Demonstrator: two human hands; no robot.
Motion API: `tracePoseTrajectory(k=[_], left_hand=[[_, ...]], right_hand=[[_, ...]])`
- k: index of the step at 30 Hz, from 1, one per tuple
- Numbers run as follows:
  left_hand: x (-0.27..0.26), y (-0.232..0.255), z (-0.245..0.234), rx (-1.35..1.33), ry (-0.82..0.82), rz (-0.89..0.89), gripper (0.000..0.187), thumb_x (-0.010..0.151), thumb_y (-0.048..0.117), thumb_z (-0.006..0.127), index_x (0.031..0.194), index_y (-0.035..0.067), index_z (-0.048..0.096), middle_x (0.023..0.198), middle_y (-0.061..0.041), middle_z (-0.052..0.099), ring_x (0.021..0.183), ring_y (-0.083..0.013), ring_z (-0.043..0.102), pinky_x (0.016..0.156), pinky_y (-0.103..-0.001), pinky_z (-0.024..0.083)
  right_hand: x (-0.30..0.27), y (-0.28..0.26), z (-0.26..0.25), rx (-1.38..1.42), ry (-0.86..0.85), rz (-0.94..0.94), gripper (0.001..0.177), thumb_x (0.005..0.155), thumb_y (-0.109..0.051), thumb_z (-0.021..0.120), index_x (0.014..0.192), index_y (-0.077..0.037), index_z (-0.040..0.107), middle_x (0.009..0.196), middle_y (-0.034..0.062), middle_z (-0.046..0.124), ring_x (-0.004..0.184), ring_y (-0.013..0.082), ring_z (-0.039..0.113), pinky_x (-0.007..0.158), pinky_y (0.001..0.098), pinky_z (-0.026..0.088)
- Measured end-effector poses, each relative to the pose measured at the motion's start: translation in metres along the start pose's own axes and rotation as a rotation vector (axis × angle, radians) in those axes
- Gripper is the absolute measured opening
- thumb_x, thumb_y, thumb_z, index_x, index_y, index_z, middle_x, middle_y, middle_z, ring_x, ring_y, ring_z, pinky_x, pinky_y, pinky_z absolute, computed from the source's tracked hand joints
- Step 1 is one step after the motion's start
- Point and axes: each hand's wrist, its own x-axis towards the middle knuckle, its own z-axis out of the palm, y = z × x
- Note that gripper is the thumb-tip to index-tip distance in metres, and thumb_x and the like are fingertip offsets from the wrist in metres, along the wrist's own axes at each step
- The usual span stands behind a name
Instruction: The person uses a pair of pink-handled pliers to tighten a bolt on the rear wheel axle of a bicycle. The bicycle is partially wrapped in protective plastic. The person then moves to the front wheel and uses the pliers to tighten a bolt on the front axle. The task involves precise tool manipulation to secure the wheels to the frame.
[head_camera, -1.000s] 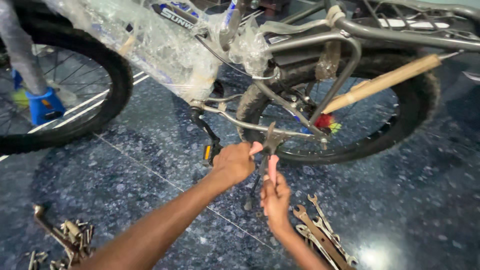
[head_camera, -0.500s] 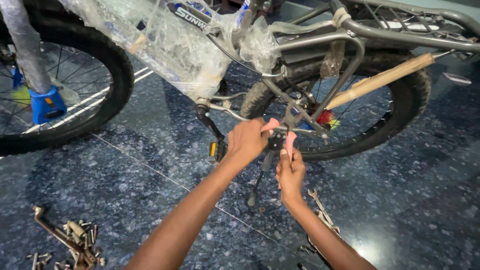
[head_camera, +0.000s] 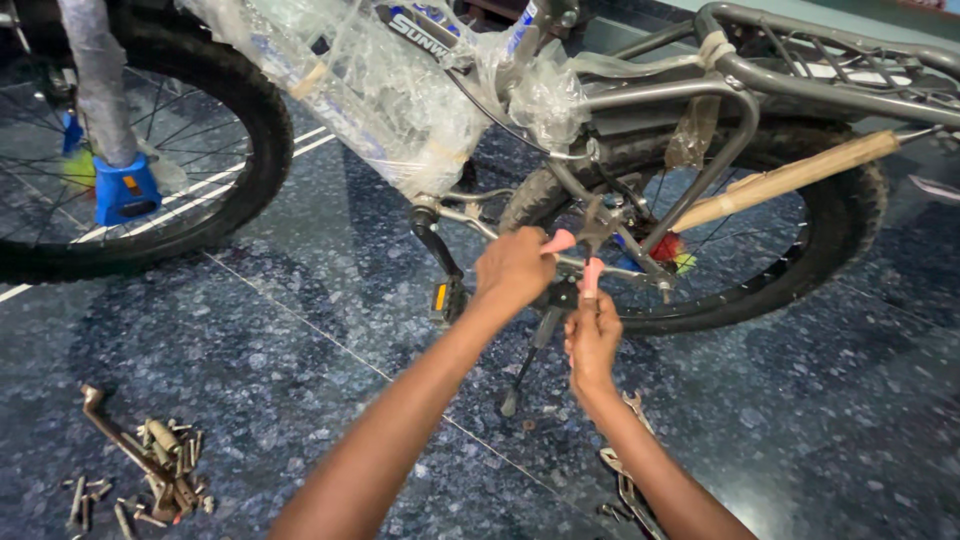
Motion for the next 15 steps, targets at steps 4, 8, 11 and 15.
tracePoseTrajectory(k=[4, 8, 11, 15], left_hand=[[0.005, 0.003, 0.020, -0.091, -0.022, -0.052, 0.027, 0.082, 0.023, 0.066, 0.107, 0.014, 0.073, 0.101, -0.023, 0.071, 0.100, -0.0446, 0.067, 0.086, -0.055, 0.053], [0.017, 0.003, 0.039, -0.098, -0.036, 0.087, 0.026, 0.083, 0.020, 0.066, 0.105, 0.009, 0.076, 0.099, -0.025, 0.073, 0.099, -0.0449, 0.069, 0.088, -0.055, 0.053], [0.015, 0.010, 0.041, -0.234, -0.098, 0.053, 0.026, 0.082, 0.017, 0.065, 0.105, 0.007, 0.074, 0.089, -0.022, 0.074, 0.085, -0.0384, 0.072, 0.074, -0.049, 0.055], [0.000, 0.021, 0.028, -0.526, -0.282, -0.057, 0.026, 0.086, 0.015, 0.062, 0.106, 0.000, 0.070, 0.072, -0.013, 0.069, 0.057, -0.0200, 0.066, 0.047, -0.034, 0.050]], right_hand=[[0.012, 0.008, -0.014, 0.057, -0.044, -0.022, 0.036, 0.105, -0.040, 0.051, 0.116, -0.008, 0.061, 0.057, -0.0035, 0.047, 0.039, 0.0042, 0.037, 0.034, 0.0214, 0.026], [0.031, 0.014, -0.034, 0.079, -0.131, -0.058, 0.038, 0.107, -0.040, 0.050, 0.118, -0.005, 0.061, 0.057, -0.0027, 0.047, 0.040, 0.0049, 0.039, 0.035, 0.0213, 0.029], [0.038, 0.014, -0.045, 0.084, -0.172, -0.022, 0.040, 0.106, -0.040, 0.050, 0.122, -0.005, 0.063, 0.057, -0.0022, 0.048, 0.039, 0.0054, 0.039, 0.035, 0.0209, 0.030], [0.041, 0.006, -0.056, 0.112, -0.219, 0.027, 0.042, 0.105, -0.040, 0.050, 0.126, -0.007, 0.063, 0.057, -0.0012, 0.049, 0.039, 0.0058, 0.040, 0.035, 0.0207, 0.031]])
